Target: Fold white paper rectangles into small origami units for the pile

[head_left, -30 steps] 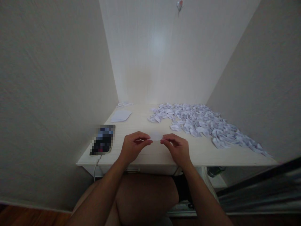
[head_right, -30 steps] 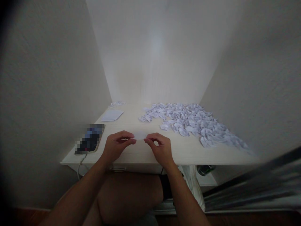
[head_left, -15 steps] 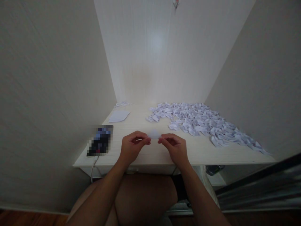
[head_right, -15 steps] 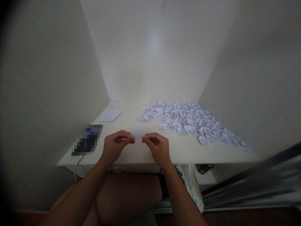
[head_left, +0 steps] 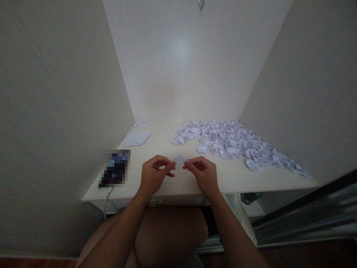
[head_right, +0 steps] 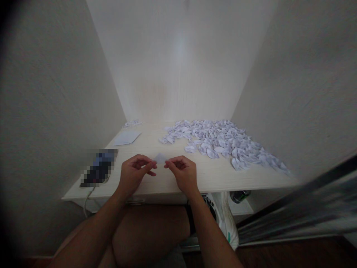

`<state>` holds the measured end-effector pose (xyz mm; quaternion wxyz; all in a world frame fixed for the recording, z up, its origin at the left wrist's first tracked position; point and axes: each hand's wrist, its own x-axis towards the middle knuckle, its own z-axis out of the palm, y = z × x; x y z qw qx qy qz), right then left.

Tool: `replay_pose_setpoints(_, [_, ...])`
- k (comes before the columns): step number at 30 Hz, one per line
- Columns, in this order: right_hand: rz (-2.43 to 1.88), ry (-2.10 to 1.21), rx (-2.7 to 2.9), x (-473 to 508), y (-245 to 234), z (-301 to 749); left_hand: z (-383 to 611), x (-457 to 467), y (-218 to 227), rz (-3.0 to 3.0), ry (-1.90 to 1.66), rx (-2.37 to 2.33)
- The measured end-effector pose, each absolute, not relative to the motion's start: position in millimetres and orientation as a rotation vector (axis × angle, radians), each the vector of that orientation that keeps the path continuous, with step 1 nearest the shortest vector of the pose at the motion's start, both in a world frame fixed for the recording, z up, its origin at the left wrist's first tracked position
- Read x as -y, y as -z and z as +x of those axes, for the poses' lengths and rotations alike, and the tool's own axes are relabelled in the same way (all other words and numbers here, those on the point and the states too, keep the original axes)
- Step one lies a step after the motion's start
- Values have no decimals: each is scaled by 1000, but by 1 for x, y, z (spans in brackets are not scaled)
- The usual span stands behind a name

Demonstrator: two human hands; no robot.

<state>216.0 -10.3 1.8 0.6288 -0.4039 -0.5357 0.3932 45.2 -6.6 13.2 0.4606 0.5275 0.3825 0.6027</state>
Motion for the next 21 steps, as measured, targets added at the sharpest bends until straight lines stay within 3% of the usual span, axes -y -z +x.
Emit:
replay_pose_setpoints(9, [-882, -986, 1184, 8, -2, 218, 46, 3, -9, 1254, -1495, -900])
replay_pose_setpoints(21, [-892, -911, 1286, 5, -2, 220, 48, 5, -5, 989, -1240, -781])
